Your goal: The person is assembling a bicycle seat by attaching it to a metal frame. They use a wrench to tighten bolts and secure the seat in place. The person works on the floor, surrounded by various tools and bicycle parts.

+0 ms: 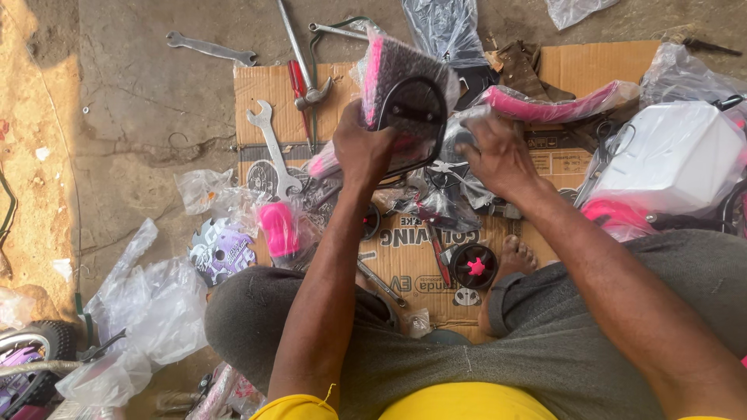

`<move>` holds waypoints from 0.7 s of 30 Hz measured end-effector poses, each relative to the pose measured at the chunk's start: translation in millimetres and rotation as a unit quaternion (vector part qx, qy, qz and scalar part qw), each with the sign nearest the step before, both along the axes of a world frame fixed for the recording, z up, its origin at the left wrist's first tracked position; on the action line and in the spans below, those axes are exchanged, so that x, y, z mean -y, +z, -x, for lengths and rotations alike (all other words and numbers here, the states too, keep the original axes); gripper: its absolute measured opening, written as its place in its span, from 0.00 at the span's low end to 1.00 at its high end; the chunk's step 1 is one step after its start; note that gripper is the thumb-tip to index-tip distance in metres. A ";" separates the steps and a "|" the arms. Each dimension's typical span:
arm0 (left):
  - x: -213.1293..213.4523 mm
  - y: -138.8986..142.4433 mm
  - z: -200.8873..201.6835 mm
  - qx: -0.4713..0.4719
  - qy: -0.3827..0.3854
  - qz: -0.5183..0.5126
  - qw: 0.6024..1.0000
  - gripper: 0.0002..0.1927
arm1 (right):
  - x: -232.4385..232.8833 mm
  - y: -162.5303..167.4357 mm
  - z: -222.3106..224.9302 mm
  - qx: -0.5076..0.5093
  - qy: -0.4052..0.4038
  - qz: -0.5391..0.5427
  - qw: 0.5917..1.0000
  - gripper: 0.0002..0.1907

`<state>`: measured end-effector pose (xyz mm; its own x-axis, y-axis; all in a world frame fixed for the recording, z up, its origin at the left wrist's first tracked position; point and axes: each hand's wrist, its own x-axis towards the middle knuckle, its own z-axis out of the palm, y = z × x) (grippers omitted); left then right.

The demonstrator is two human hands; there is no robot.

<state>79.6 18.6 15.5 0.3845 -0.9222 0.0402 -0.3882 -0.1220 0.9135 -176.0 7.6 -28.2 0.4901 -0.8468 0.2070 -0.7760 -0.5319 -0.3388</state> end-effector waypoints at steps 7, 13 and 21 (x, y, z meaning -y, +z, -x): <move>-9.6 19.6 24.8 -0.140 -0.003 0.024 0.990 0.30 | 0.7 56.6 -36.1 0.141 -0.010 0.066 0.988 0.08; -9.8 27.3 17.5 -0.164 -0.048 -0.119 0.978 0.26 | 1.0 61.1 -36.2 0.115 0.000 0.082 0.990 0.11; -21.8 27.5 26.9 -0.172 -0.014 -0.048 0.984 0.30 | 9.8 63.5 -42.3 0.058 0.013 0.101 0.993 0.13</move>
